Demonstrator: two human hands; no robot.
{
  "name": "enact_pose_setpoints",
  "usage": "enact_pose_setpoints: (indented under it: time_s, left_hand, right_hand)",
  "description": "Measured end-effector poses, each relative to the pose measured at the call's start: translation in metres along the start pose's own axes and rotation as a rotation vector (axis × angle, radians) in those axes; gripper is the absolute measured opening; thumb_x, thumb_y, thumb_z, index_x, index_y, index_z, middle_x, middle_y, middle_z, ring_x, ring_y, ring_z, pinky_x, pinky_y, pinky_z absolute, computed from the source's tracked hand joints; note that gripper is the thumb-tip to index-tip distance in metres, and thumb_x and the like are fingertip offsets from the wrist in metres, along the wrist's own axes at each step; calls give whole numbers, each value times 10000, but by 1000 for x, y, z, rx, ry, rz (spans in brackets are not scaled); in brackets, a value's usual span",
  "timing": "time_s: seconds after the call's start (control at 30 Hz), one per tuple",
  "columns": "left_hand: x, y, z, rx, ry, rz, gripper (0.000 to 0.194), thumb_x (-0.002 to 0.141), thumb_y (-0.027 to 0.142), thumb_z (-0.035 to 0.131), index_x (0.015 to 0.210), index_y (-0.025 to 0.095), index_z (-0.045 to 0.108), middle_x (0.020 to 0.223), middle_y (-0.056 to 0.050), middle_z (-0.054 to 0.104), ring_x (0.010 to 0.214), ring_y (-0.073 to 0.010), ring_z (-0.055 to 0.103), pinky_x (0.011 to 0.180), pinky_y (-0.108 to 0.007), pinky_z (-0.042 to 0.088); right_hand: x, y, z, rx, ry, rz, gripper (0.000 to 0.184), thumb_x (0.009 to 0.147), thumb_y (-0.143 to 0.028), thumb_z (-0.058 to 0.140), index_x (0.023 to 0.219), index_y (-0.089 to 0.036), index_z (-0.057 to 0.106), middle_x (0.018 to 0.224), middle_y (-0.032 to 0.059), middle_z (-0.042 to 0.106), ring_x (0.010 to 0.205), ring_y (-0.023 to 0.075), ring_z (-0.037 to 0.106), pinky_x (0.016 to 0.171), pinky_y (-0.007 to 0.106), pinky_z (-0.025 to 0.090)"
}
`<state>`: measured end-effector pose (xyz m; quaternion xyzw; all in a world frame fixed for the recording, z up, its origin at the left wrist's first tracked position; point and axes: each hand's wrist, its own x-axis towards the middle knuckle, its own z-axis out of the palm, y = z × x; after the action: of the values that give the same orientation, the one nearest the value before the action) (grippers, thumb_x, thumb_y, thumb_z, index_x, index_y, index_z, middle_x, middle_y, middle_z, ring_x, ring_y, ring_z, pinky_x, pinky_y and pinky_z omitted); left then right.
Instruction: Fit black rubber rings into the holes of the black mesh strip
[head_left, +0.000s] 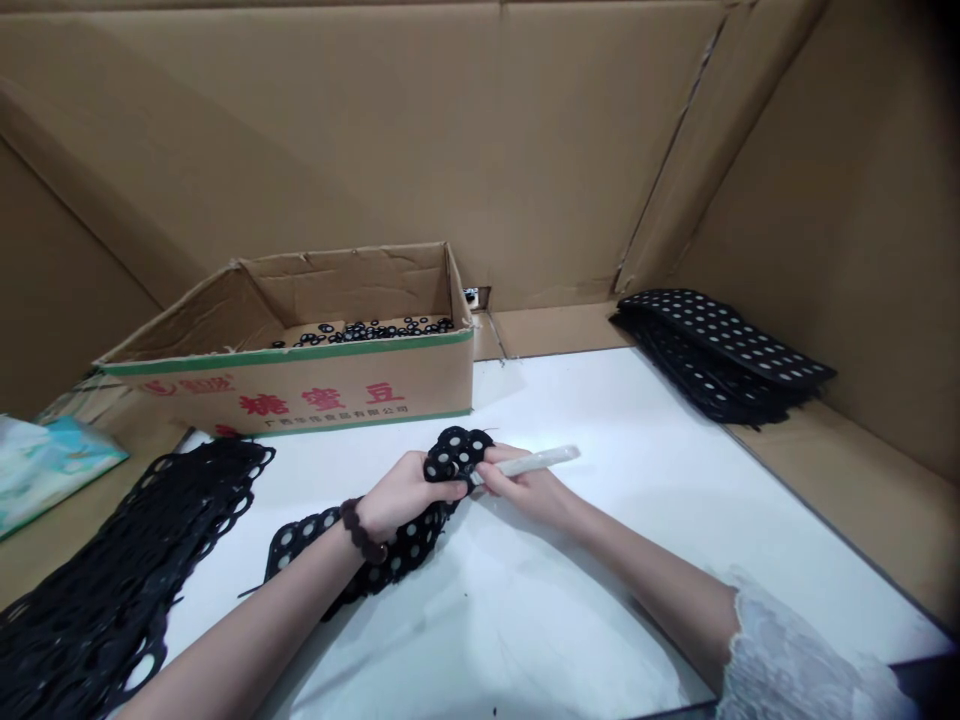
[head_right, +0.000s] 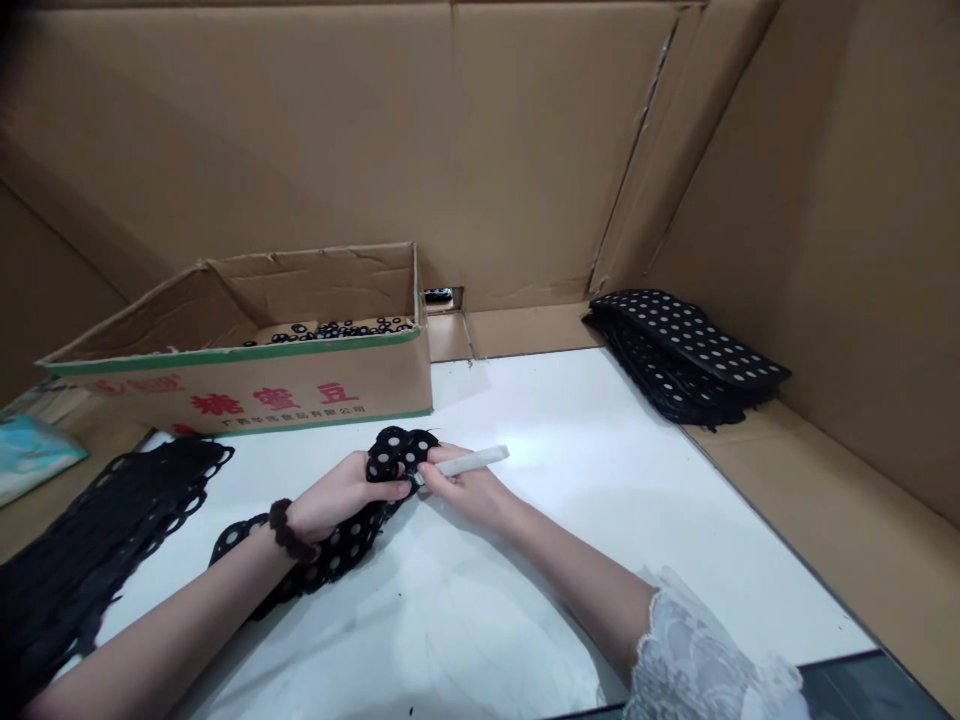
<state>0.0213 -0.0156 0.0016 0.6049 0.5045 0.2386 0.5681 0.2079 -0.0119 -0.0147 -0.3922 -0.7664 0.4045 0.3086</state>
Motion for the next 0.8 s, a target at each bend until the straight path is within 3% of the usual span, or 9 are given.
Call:
enact_pose_setpoints:
  time_s: [0.23, 0.37, 0.57, 0.67, 0.73, 0.8]
  left_hand:
    - [-3, -2, 9, 2, 77, -20, 179, 640, 299, 590, 660, 126, 554, 611, 12, 542, 582, -127, 474, 544, -232, 345]
    - [-5, 0, 8, 37, 27, 34, 182, 673, 308, 554, 691, 127, 556, 618, 12, 532, 588, -127, 468, 553, -231, 344]
    - [-2, 9, -7, 163, -117, 33, 236, 645, 356, 578, 717, 132, 580, 656, 6, 570, 623, -150, 496, 585, -248, 375]
    - [1, 10, -11, 217, -200, 47, 283, 624, 377, 601, 790, 148, 593, 724, 5, 598, 677, -168, 524, 627, -256, 393]
    - [3, 8, -10, 278, -130, 128, 345, 624, 394, 607, 874, 159, 571, 801, -9, 601, 738, -181, 527, 667, -261, 394]
    - [5, 6, -7, 365, 24, 219, 327, 677, 420, 553, 881, 165, 534, 796, -15, 578, 734, -176, 510, 666, -262, 384]
  right_hand:
    - [5, 10, 19, -224, 32, -141, 211, 836, -225, 358, 649, -169, 439, 732, 23, 440, 684, 127, 442, 632, 259, 380]
    - [12, 17, 25, -372, 118, -163, 164, 830, -210, 342, 755, -164, 480, 825, 66, 461, 760, 161, 460, 682, 292, 400]
    - [8, 3, 8, -115, 160, -33, 309, 833, -266, 353, 551, -163, 426, 752, 25, 447, 678, 116, 470, 650, 250, 396]
    - [5, -5, 1, 48, 164, 6, 313, 840, -303, 348, 577, -163, 445, 785, 23, 476, 708, 113, 475, 659, 237, 388]
    - [4, -9, -1, 62, 183, 4, 296, 837, -318, 358, 589, -170, 424, 706, 6, 456, 657, 111, 448, 616, 233, 367]
    - [3, -11, -1, 42, 225, 14, 294, 833, -323, 370, 577, -177, 370, 621, -15, 397, 601, 107, 402, 572, 229, 333]
